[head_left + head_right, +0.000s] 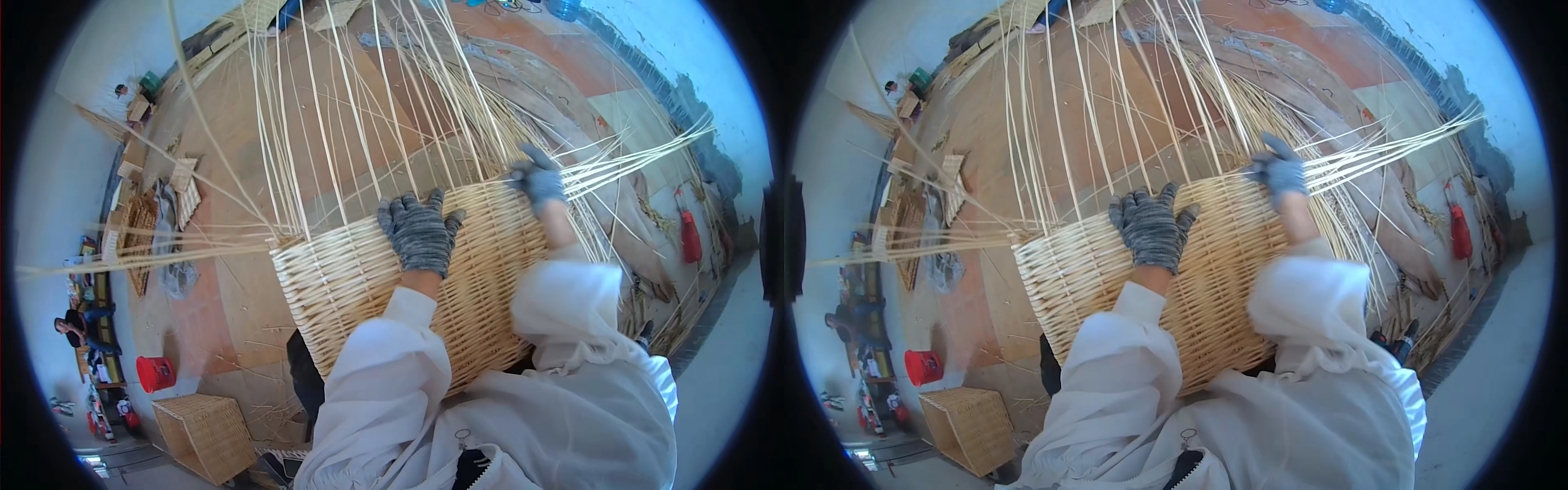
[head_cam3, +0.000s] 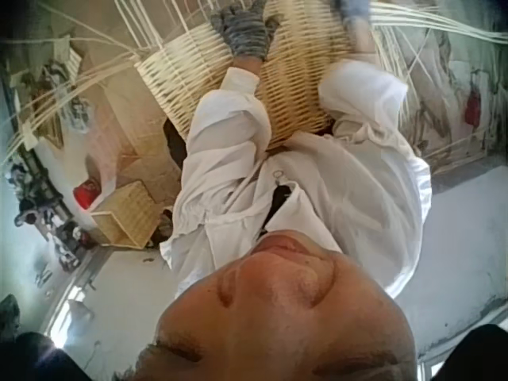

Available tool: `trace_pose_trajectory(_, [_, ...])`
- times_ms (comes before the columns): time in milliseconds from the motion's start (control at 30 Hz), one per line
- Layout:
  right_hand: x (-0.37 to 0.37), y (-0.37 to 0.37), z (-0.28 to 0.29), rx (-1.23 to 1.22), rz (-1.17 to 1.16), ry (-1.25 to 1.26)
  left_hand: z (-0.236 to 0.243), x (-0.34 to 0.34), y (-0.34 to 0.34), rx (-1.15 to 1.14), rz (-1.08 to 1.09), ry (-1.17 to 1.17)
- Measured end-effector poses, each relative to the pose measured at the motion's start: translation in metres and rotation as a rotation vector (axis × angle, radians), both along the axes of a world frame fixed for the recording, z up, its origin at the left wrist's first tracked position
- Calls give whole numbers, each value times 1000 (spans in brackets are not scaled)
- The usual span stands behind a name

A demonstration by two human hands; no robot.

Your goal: The recorder is weaving a large basket using bamboo or wicker strips.

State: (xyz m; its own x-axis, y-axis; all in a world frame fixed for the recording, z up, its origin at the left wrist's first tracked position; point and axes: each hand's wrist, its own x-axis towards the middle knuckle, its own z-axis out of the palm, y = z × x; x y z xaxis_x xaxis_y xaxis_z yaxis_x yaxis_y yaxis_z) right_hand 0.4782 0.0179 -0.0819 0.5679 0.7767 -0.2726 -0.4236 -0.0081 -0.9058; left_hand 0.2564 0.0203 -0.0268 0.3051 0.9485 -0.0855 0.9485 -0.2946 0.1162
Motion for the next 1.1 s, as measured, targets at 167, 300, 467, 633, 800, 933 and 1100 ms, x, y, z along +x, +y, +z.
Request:
trace_pose_trajectory(167, [56, -60, -8, 10, -347, -641, 16, -47, -48, 444, -94, -373])
trace_pose_trajectory(300, [1, -77, 32, 102, -70, -376, 36, -159, -64, 659, 224, -954])
trace_pose_trajectory(467, [-164, -50, 78, 138, 785, -302, 5, -230, -25, 396, 289, -1114])
trace_pose_trajectory(633, [-264, 38, 92, 961, 457, -1691, -4, -235, -19, 329, 263, -1253])
trace_pose_trajectory(800, [-338, 126, 116, 122, 1645, -1939, -2, -247, -17, 260, 289, -1266])
trace_pose_trajectory(933, [-338, 245, 1, 0, 1801, -2083, -3, -239, -16, 214, 287, -1352])
trace_pose_trajectory(1100, [-334, 252, 53, 473, 1619, -2206, -4, -251, -22, 158, 380, -1370])
